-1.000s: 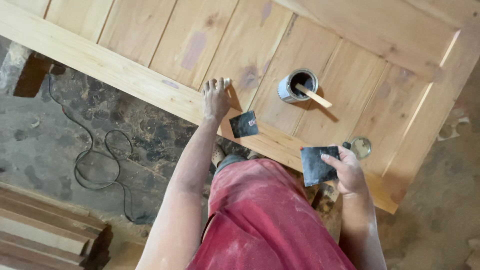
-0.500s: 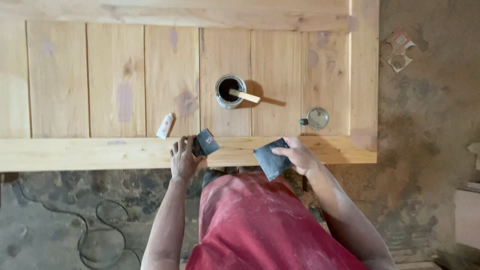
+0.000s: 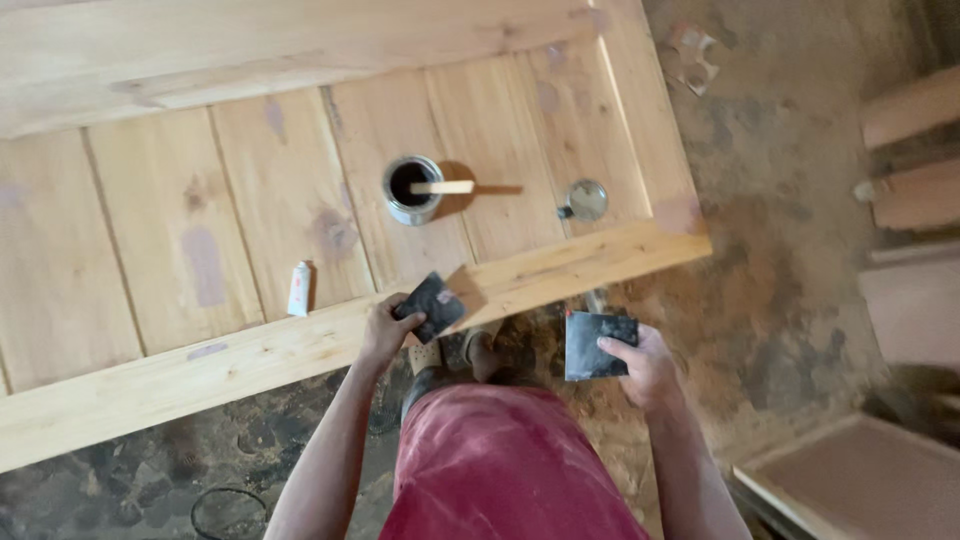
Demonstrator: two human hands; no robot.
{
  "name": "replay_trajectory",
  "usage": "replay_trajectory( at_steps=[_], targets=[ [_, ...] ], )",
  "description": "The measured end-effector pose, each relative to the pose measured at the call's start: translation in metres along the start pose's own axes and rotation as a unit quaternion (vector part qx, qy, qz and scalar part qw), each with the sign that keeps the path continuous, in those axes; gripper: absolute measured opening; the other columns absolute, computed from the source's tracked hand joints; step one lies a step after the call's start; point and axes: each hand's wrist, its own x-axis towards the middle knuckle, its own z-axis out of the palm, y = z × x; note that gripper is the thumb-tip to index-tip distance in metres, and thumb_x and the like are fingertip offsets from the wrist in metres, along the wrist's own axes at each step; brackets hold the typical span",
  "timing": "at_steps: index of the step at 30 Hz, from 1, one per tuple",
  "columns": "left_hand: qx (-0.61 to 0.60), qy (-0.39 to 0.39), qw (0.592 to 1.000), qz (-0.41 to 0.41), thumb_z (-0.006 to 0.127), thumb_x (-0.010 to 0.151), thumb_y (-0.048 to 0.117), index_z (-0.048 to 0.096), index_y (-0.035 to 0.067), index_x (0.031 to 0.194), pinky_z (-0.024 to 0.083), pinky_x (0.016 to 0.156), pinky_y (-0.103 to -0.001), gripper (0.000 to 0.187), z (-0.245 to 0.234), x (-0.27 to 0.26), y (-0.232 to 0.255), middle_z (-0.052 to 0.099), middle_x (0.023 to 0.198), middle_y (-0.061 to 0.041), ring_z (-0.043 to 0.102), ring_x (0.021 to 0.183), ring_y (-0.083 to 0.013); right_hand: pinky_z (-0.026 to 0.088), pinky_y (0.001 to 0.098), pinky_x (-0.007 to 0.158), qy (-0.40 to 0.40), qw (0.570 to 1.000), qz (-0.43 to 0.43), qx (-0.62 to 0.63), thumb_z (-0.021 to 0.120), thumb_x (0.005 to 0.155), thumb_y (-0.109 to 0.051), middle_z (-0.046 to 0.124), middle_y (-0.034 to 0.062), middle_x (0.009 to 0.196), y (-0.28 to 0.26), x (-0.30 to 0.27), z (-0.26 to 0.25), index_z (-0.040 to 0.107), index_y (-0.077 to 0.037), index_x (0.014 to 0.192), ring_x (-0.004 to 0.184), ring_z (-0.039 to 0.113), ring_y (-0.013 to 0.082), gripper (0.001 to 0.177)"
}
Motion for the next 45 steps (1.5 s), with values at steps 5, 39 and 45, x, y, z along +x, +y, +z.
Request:
replay_trajectory(
  at_steps=[5,39,45],
  targets=[
    [-0.35,-0.18,0.912,-0.115,0.053,0.098,0.009,0.057,0.008,0.127,0.05,0.06,-0.029,0.029,0.097,-0.039,0.078,0.068,0.092,-0.006,0.064,0.071,-0.014,0.055,0.0348,0.073,0.112,0.911,-0.116,-0.38,0.07,0.089,-0.003,0.074,0.0125,0.093,-0.05,-0.083,0.012,0.074,0.003,0.109,0.081,0.068,0.0207,0.022],
    [-0.128,-0.335,0.93,-0.081,0.048,0.098,0.014,0.048,0.014,0.127,0.045,0.041,-0.026,0.029,0.623,-0.142,0.177,0.061,0.078,-0.002,0.054,0.052,-0.0106,0.055,0.0404,0.078,0.011,0.617,-0.194,-0.763,0.063,0.077,-0.006,0.063,0.0108,0.091,-0.192,-0.205,-0.362,0.076,-0.004,0.106,0.093,0.064,0.0282,0.031],
    [-0.167,-0.328,0.928,-0.049,0.049,0.099,0.015,0.052,0.009,0.12,0.044,0.043,-0.025,0.022,0.695,-0.06,0.208,0.055,0.08,0.001,0.053,0.059,-0.0071,0.056,0.0396,0.074,0.023,0.595,-0.147,-0.79,0.062,0.082,-0.005,0.063,0.0103,0.089,-0.247,-0.137,-0.417,0.077,-0.006,0.105,0.089,0.064,0.0265,0.027]
  ],
)
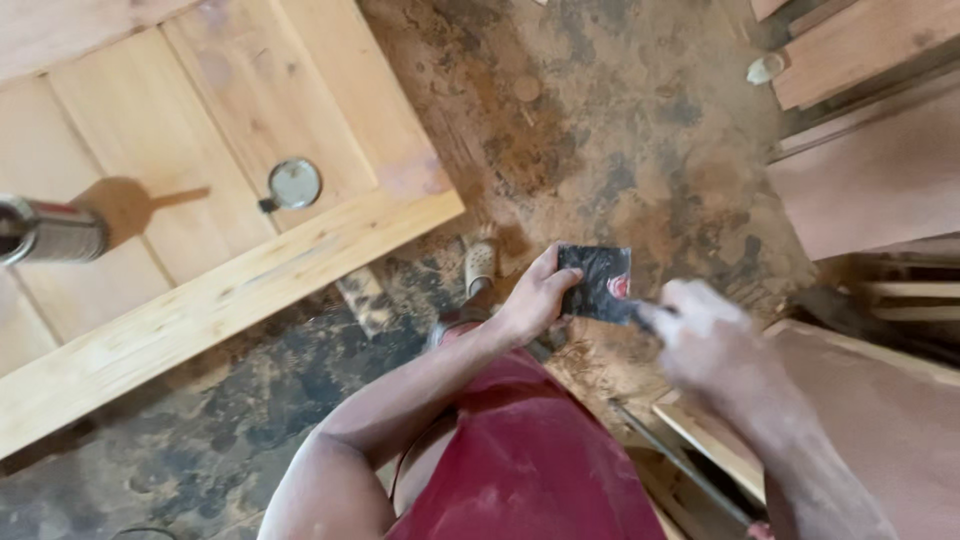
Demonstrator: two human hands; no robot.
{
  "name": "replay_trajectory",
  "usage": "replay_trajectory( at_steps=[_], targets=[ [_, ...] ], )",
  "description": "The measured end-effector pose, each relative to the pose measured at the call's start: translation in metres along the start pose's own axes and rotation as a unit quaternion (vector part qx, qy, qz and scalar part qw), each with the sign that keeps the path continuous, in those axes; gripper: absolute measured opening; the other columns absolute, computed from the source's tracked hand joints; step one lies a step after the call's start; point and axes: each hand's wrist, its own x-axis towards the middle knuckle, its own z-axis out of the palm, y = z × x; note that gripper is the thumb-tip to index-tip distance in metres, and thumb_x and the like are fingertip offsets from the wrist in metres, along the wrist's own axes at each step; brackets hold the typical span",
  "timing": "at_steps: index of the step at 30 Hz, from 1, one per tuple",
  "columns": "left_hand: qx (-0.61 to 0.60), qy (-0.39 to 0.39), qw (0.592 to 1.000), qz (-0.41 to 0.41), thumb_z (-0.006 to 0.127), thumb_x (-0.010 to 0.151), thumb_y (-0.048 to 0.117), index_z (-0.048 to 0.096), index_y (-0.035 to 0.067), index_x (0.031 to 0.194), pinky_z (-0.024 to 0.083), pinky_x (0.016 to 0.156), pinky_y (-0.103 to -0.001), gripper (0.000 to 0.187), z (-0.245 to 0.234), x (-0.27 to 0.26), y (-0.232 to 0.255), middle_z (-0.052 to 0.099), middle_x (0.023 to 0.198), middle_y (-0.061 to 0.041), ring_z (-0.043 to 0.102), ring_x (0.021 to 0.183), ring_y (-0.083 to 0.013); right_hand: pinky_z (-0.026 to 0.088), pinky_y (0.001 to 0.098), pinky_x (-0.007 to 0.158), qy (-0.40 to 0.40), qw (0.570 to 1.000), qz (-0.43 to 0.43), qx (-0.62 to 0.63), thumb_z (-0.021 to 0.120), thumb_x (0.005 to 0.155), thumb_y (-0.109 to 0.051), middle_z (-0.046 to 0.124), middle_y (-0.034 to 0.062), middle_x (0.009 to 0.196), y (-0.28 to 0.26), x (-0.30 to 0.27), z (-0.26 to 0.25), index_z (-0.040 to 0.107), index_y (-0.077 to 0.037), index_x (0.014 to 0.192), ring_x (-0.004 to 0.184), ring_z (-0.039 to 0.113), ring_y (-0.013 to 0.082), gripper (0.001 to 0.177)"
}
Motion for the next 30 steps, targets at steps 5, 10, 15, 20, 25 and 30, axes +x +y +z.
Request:
replay_trajectory(
  at_steps=[5,10,15,20,25,30],
  targets=[
    [0.003,-0.01,1.0,-0.004,0.051,0.099,0.017,0.052,0.009,0.119,0.045,0.045,-0.027,0.021,0.018,0.078,0.059,0.058,0.08,0.0,0.054,0.059,-0.0087,0.056,0.0407,0.071,0.041,0.999,-0.03,-0.013,0.062,0.088,-0.008,0.063,0.011,0.087,0.059,0.062,-0.034,0.076,-0.004,0.101,0.084,0.064,0.0274,0.02],
    [-0.003,0.01,1.0,0.011,0.05,0.096,0.016,0.053,0.012,0.119,0.043,0.043,-0.027,0.023,0.021,0.131,0.107,0.059,0.076,-0.002,0.053,0.053,-0.0105,0.054,0.0428,0.072,0.062,0.997,-0.035,-0.003,0.063,0.084,-0.009,0.062,0.0106,0.085,0.1,0.117,-0.055,0.076,-0.004,0.096,0.086,0.064,0.0293,0.018],
    [-0.07,0.039,0.996,0.027,0.048,0.099,0.013,0.056,0.009,0.115,0.041,0.042,-0.027,0.018,0.013,0.174,0.141,0.059,0.08,-0.001,0.053,0.056,-0.0086,0.054,0.0425,0.072,0.04,0.997,-0.06,0.011,0.064,0.085,-0.009,0.061,0.0097,0.084,0.137,0.182,-0.074,0.077,-0.005,0.095,0.085,0.064,0.0287,0.017],
    [-0.105,0.093,0.986,0.088,0.047,0.1,0.013,0.057,0.005,0.111,0.038,0.04,-0.027,0.017,0.005,0.218,0.176,0.059,0.073,-0.003,0.05,0.048,-0.0113,0.054,0.043,0.073,0.028,0.989,-0.146,0.014,0.064,0.082,-0.009,0.06,0.0099,0.083,0.175,0.254,-0.094,0.078,-0.006,0.095,0.085,0.064,0.0283,0.02],
    [-0.12,0.19,0.967,0.12,0.048,0.101,0.016,0.065,0.004,0.107,0.041,0.043,-0.026,0.022,0.007,0.271,0.201,0.063,0.072,0.0,0.052,0.05,-0.0095,0.055,0.0434,0.076,-0.002,0.97,-0.242,0.013,0.063,0.092,-0.014,0.062,0.0087,0.087,0.228,0.333,-0.109,0.076,-0.004,0.089,0.088,0.065,0.0268,0.016],
    [-0.149,0.278,0.929,0.194,0.051,0.104,0.018,0.065,0.002,0.106,0.043,0.045,-0.027,0.022,0.027,0.333,0.233,0.061,0.072,0.001,0.052,0.053,-0.0087,0.055,0.0442,0.074,0.044,0.922,-0.386,-0.005,0.059,0.089,-0.011,0.063,0.0106,0.087,0.29,0.415,-0.141,0.077,-0.005,0.096,0.09,0.065,0.0295,0.02]
  ],
)
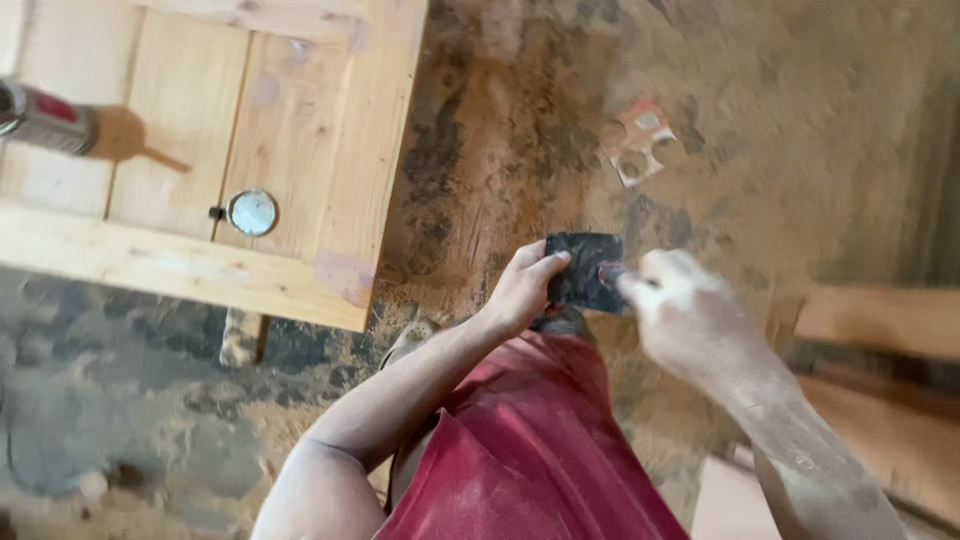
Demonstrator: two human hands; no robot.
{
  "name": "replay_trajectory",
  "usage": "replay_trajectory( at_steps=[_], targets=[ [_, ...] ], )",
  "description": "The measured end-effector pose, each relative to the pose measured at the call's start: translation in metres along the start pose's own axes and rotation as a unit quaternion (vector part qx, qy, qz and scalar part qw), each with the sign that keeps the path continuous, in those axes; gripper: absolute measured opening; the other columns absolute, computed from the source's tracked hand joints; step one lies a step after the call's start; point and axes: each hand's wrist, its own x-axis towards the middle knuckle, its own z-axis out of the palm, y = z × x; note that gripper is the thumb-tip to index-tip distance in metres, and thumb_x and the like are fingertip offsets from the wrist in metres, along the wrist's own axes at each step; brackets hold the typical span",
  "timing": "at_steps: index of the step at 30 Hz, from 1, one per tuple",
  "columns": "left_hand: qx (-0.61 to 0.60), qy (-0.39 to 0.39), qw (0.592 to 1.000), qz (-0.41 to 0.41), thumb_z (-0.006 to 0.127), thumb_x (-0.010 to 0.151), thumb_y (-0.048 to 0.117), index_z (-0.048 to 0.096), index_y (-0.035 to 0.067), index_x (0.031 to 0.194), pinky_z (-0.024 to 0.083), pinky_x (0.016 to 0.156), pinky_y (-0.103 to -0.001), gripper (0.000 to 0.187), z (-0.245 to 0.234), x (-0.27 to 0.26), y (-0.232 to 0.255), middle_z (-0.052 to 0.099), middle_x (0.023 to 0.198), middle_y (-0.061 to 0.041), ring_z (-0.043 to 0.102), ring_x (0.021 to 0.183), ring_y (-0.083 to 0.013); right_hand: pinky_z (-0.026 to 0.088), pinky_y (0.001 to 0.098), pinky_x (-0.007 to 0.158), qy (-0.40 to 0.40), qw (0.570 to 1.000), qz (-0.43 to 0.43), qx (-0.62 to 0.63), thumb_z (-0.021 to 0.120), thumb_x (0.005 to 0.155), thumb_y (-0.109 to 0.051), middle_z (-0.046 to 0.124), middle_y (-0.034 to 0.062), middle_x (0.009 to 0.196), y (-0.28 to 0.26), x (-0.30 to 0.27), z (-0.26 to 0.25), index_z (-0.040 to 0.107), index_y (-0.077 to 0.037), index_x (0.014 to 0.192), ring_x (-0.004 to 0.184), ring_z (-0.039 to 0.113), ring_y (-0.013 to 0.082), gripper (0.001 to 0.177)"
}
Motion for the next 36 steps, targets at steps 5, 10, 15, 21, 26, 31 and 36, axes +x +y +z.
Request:
replay_trajectory(
  at_steps=[5,10,15,21,26,31,36],
  targets=[
    [-0.062,0.085,0.993,0.061,0.05,0.102,0.018,0.065,0.003,0.105,0.043,0.045,-0.028,0.021,0.063,0.024,0.013,0.061,0.073,0.001,0.053,0.053,-0.0092,0.056,0.0422,0.074,-0.041,0.995,-0.089,-0.017,0.058,0.093,-0.014,0.064,0.01,0.089,0.083,0.017,-0.043,0.076,-0.007,0.097,0.089,0.065,0.0278,0.02],
    [-0.035,0.168,0.977,0.126,0.052,0.103,0.017,0.066,0.0,0.103,0.044,0.049,-0.027,0.021,0.087,0.032,0.018,0.063,0.077,0.0,0.056,0.059,-0.0096,0.056,0.0414,0.075,-0.088,0.98,-0.174,-0.033,0.059,0.089,-0.011,0.064,0.0101,0.088,0.119,0.037,-0.078,0.077,-0.008,0.105,0.088,0.065,0.0274,0.024],
    [-0.092,0.192,0.967,0.136,0.051,0.101,0.017,0.063,0.003,0.097,0.04,0.042,-0.027,0.019,0.103,0.039,0.026,0.06,0.068,-0.002,0.051,0.048,-0.0111,0.055,0.0423,0.076,-0.062,0.97,-0.236,-0.001,0.059,0.086,-0.011,0.065,0.0116,0.093,0.14,0.05,-0.09,0.076,-0.006,0.105,0.089,0.065,0.0294,0.026],
    [-0.061,0.242,0.953,0.169,0.051,0.102,0.016,0.065,0.002,0.098,0.041,0.044,-0.026,0.02,0.113,0.046,0.024,0.062,0.073,0.0,0.052,0.052,-0.0086,0.055,0.0428,0.076,-0.1,0.959,-0.265,-0.008,0.06,0.088,-0.011,0.064,0.0112,0.09,0.153,0.066,-0.093,0.076,-0.008,0.108,0.087,0.065,0.0288,0.025],
    [-0.102,0.24,0.947,0.187,0.051,0.101,0.016,0.065,0.003,0.099,0.041,0.044,-0.026,0.019,0.111,0.05,0.021,0.061,0.073,0.001,0.052,0.053,-0.0079,0.055,0.0419,0.079,-0.102,0.953,-0.284,-0.035,0.061,0.083,-0.01,0.062,0.0108,0.089,0.156,0.082,-0.094,0.074,-0.007,0.104,0.09,0.064,0.0288,0.026],
    [-0.147,0.256,0.94,0.168,0.052,0.1,0.017,0.065,0.006,0.099,0.041,0.041,-0.026,0.017,0.104,0.056,0.027,0.06,0.072,0.002,0.052,0.053,-0.0077,0.054,0.0412,0.078,-0.105,0.941,-0.318,-0.044,0.059,0.084,-0.006,0.063,0.0105,0.09,0.155,0.097,-0.091,0.074,-0.006,0.111,0.088,0.064,0.0281,0.031],
    [-0.137,0.267,0.932,0.203,0.052,0.099,0.016,0.065,0.004,0.097,0.044,0.043,-0.028,0.017,0.084,0.062,0.033,0.063,0.07,-0.003,0.055,0.05,-0.0124,0.054,0.0418,0.081,-0.104,0.937,-0.333,-0.033,0.06,0.082,-0.01,0.064,0.0115,0.092,0.143,0.118,-0.086,0.074,-0.007,0.104,0.094,0.064,0.0296,0.026]
  ],
)
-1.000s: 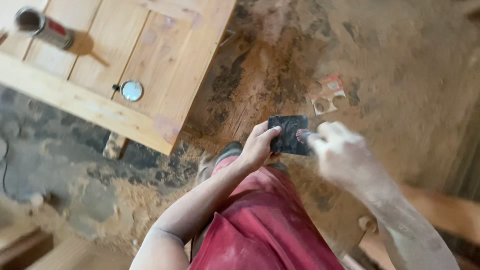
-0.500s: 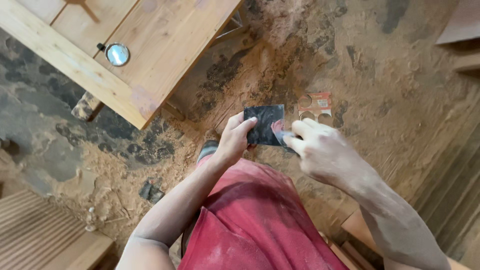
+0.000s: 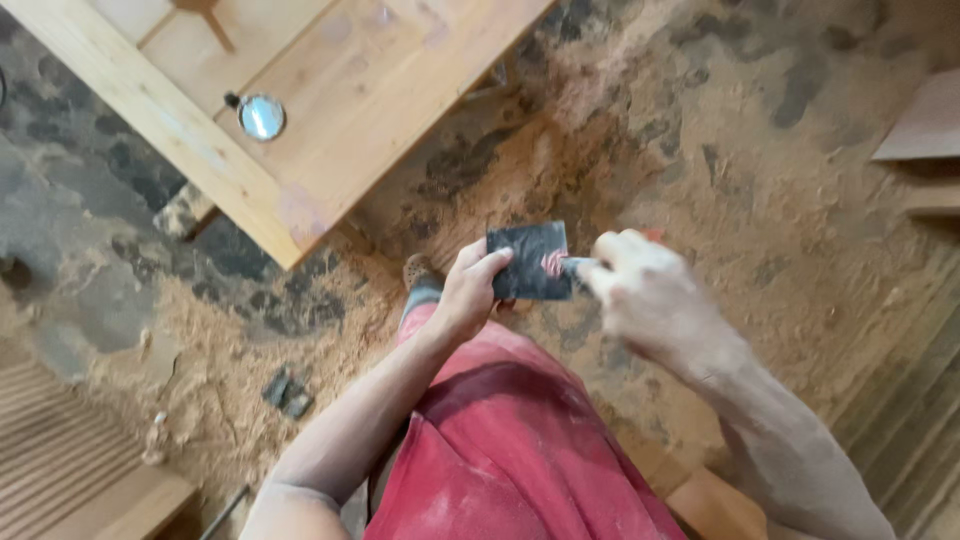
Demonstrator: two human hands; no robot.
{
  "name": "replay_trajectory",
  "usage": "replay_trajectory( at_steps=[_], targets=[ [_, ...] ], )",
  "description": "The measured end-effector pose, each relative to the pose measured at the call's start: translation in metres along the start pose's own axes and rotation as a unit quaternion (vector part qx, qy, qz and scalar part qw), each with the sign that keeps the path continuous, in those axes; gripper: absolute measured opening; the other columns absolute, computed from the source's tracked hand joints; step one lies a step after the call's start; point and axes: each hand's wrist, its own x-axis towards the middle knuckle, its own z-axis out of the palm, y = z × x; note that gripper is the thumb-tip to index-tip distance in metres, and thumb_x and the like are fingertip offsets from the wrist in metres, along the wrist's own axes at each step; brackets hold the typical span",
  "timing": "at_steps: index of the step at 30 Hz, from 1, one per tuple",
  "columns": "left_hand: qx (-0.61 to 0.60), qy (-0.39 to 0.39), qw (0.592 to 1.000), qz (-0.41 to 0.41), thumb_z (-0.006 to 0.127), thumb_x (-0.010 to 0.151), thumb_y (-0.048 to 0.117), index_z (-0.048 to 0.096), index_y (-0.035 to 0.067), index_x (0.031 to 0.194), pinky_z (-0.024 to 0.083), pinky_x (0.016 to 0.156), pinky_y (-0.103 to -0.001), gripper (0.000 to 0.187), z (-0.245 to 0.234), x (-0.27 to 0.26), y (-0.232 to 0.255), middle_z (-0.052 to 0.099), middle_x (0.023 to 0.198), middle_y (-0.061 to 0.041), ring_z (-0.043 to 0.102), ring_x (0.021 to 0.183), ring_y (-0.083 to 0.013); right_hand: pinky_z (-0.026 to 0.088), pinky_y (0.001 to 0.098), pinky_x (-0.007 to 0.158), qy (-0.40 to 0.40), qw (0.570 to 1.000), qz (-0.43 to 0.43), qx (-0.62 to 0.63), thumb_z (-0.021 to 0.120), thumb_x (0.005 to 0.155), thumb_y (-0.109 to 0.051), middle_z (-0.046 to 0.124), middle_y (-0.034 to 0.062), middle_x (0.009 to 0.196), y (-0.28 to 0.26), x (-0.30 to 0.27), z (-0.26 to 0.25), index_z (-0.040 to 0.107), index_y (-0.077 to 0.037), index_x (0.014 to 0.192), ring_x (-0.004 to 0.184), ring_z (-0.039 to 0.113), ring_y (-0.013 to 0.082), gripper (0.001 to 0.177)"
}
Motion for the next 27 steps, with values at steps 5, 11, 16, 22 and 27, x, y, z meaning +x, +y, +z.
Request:
replay_trajectory(
  at_steps=[5,11,16,22,27],
  targets=[
    [-0.021,-0.003,0.999,-0.036,0.053,0.099,0.017,0.064,0.005,0.098,0.04,0.041,-0.028,0.016,-0.018,0.037,0.012,0.059,0.07,-0.001,0.05,0.05,-0.0101,0.053,0.0435,0.078,-0.01,1.0,0.013,0.026,0.059,0.083,-0.009,0.064,0.0124,0.091,0.009,0.043,-0.004,0.075,-0.009,0.107,0.091,0.063,0.0304,0.029],
    [0.003,-0.057,0.998,-0.002,0.051,0.101,0.016,0.064,0.0,0.097,0.042,0.043,-0.029,0.02,-0.064,0.103,0.041,0.06,0.069,-0.003,0.052,0.05,-0.0122,0.054,0.0447,0.078,-0.032,0.999,0.039,0.014,0.063,0.076,-0.01,0.064,0.0116,0.092,0.02,0.127,0.001,0.077,-0.011,0.107,0.091,0.064,0.0309,0.034],
    [-0.024,-0.054,0.998,0.007,0.049,0.099,0.013,0.064,0.001,0.097,0.041,0.041,-0.03,0.02,-0.105,0.143,0.076,0.059,0.069,-0.003,0.051,0.048,-0.0129,0.054,0.046,0.074,-0.071,0.997,0.027,0.03,0.074,0.072,-0.018,0.063,0.0118,0.095,0.015,0.208,-0.011,0.078,-0.017,0.112,0.088,0.065,0.0312,0.04],
    [-0.063,-0.03,0.997,0.024,0.049,0.098,0.013,0.064,0.002,0.096,0.041,0.041,-0.029,0.019,-0.142,0.174,0.108,0.06,0.068,-0.003,0.053,0.049,-0.0122,0.055,0.0437,0.076,-0.11,0.994,-0.015,-0.013,0.07,0.073,-0.01,0.064,0.0088,0.09,0.022,0.285,-0.022,0.078,-0.018,0.109,0.089,0.065,0.0293,0.038],
    [-0.108,0.017,0.993,0.033,0.05,0.099,0.013,0.062,0.004,0.094,0.04,0.041,-0.028,0.016,-0.157,0.193,0.119,0.058,0.065,-0.004,0.051,0.047,-0.0119,0.055,0.0431,0.075,-0.128,0.99,-0.052,-0.026,0.069,0.074,-0.006,0.062,0.0104,0.088,0.04,0.334,-0.027,0.077,-0.017,0.113,0.088,0.064,0.0297,0.042]
  ],
)
